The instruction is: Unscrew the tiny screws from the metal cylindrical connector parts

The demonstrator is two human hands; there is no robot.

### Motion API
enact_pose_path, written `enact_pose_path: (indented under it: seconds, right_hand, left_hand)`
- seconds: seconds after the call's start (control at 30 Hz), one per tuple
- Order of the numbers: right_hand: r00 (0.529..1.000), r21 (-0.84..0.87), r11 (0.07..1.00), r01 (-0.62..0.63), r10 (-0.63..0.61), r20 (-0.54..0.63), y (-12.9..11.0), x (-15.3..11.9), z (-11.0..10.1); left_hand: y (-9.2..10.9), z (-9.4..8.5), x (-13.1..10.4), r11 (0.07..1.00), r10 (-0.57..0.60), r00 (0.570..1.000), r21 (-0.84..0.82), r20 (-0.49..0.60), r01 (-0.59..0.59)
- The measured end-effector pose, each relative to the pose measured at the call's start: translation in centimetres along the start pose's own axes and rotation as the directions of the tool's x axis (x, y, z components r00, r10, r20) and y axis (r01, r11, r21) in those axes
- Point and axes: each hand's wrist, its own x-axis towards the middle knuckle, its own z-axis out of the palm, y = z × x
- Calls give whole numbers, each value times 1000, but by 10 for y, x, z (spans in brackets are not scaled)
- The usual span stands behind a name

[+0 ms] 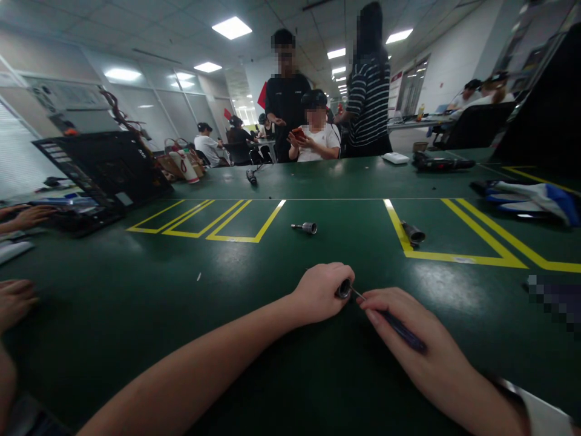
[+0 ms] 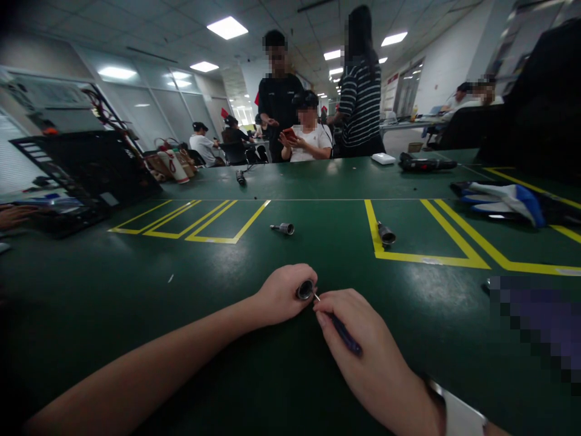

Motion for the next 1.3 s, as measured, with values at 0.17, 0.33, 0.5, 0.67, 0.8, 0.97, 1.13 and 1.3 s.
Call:
enact_pose_path:
  seconds: [0.17,0.33,0.5,0.67,0.8,0.97,1.13,1.3]
  right_hand:
    - [990,61,988,-141,139,38,-5,2,-5]
    - [903,380,821,-427,413,122,1,11,-13]
    - [847,642,586,-495,492,204,4,18,-17]
    - [837,692,516,-505,488,247,6,19,-19]
    - [842,692,520,-502,477,253,5,18,-20]
    - [850,651,573,-497,472,234,2,16,-17]
    - [857,612,622,-489,473,204,4,14,-11]
    - [875,583,673,-455,460,151,10,10,-9]
  left_hand:
    - [4,-2,-1,995,36,998,89,56,-40]
    - [7,-5,-2,995,41,997,86,65,-46]
    - [4,-6,-2,999,34,998,-13,45,-34]
    - [1,-6,-1,991,68,998,-114,-6,-68]
    - [1,-7,0,981,79,996,-176,-41,-85]
    - [1,-8,0,985,23,999,-170,-48,-31]
    - [3,-8,-1,997,76,997,8,15,-76]
    - [5,-8,-2,976,176,980,115,95,-186]
